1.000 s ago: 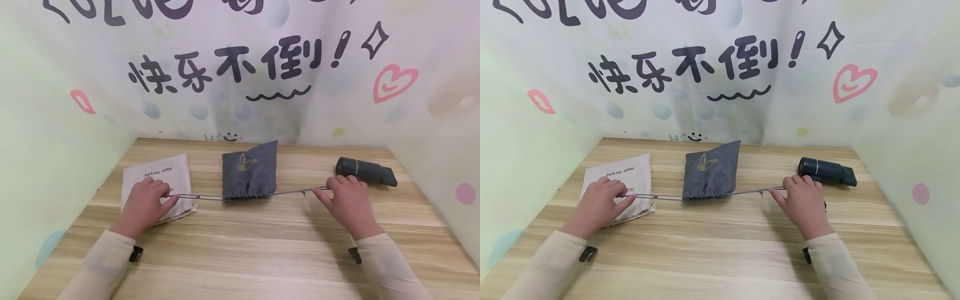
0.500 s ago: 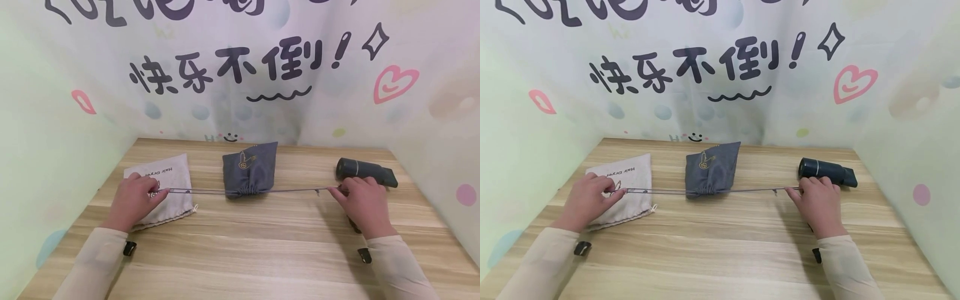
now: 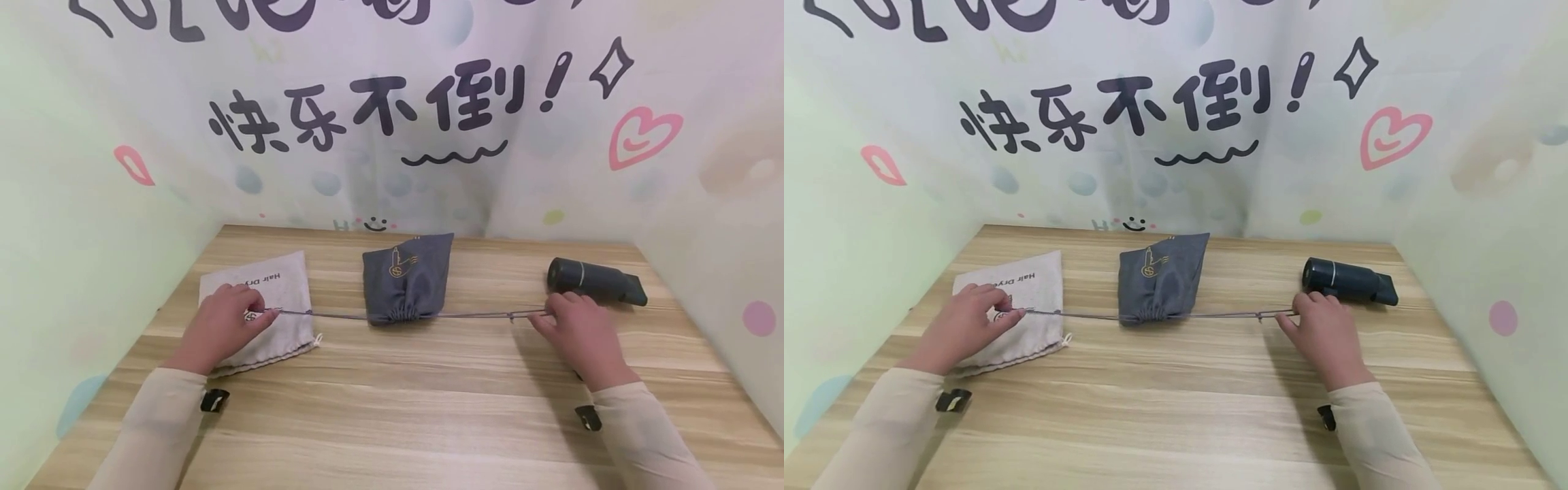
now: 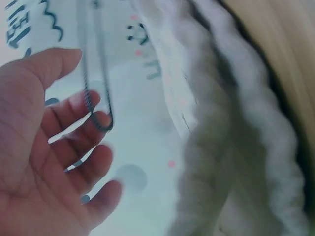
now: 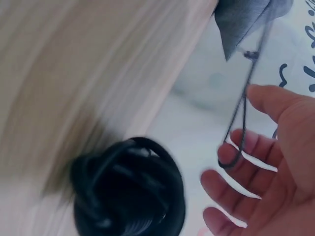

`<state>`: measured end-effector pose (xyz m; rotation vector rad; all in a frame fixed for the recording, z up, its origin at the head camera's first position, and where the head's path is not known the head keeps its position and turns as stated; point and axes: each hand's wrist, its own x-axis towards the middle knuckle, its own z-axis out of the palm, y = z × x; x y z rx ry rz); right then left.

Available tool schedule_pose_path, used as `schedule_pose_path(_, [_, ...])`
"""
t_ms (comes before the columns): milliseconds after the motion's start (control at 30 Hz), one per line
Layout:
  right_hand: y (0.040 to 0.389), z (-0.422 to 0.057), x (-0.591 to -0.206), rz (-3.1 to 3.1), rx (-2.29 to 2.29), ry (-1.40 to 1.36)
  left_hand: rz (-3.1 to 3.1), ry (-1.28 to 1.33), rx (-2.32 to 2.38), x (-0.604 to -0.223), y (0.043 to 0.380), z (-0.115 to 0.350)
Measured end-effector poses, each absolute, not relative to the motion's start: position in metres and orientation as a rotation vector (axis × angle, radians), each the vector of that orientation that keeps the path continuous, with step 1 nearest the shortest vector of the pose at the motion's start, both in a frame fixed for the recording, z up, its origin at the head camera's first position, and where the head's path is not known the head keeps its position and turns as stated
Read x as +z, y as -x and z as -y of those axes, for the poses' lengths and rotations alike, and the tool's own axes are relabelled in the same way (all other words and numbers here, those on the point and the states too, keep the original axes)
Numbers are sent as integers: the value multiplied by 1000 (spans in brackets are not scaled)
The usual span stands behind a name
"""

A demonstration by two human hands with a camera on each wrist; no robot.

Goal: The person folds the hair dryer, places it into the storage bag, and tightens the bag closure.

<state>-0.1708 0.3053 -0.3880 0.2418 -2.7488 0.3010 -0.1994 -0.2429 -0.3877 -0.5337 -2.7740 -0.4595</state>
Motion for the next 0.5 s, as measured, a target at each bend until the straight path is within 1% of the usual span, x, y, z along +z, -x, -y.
schedule_pose_path(167, [172,-303,-386,2804,422,-268,2805,633,-702,-382,195,244])
schedule_pose_path(333, [171,-306,-385,2792,494,-232,2837,655,-679,-380,192,246])
schedule_pose_path(500, [171,-314,-382,2830,508,-142,2978,578,-633,-389,191,252])
